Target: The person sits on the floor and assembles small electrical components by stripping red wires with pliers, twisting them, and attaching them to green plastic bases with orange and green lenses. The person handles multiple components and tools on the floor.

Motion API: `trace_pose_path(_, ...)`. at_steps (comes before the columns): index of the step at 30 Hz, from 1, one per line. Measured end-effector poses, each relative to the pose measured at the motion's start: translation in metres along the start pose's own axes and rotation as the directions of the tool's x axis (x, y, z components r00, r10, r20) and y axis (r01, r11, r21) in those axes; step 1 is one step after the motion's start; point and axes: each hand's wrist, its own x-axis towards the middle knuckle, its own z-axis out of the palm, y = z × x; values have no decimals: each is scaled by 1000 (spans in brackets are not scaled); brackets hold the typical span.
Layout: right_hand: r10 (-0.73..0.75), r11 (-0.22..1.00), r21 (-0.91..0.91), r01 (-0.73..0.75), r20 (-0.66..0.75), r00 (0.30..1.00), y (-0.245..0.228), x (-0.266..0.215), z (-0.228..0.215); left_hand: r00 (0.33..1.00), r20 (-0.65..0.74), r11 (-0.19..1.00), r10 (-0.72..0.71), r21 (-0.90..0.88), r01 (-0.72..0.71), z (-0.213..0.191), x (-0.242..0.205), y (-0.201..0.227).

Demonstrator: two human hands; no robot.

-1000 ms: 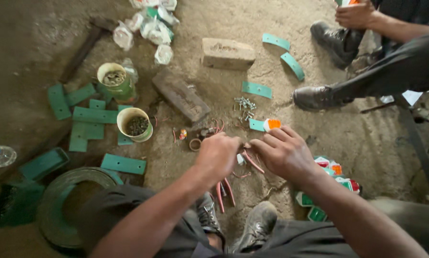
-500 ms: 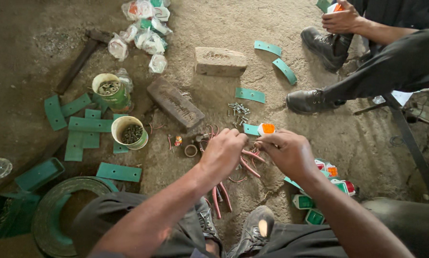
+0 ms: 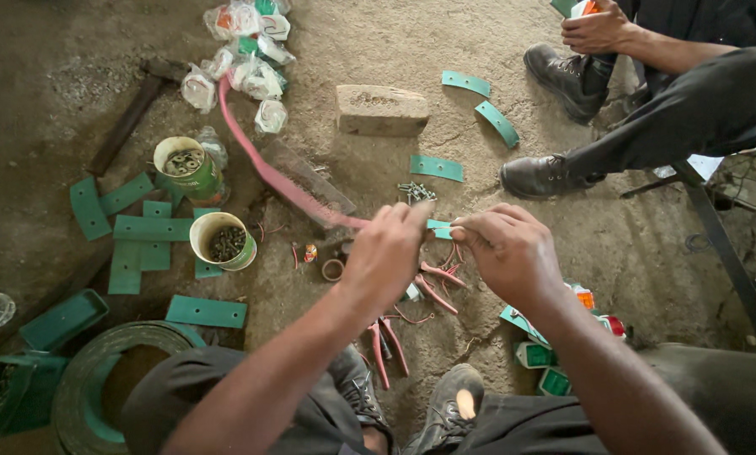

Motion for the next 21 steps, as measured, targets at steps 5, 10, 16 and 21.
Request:
trace_pose_path(5,23,994,-104,-17,57,998,3,-1,6,996,37,997,-80,14,79,0,-9,-1)
trace_pose_path(10,306,950,22,-311,127,944,-1,-2,17,993,-25,993,-112,-33,111,-4,-11,-7)
trace_pose_path(16,506,822,161,-546,236,830,-4,-2,22,983,128,976,-130,-157,150,-2,-20,-10)
trace_pose_path(21,586,731,232,-641,266,765,0,-9,34,984,111,988,-138,-60,145,-3,-24,-14)
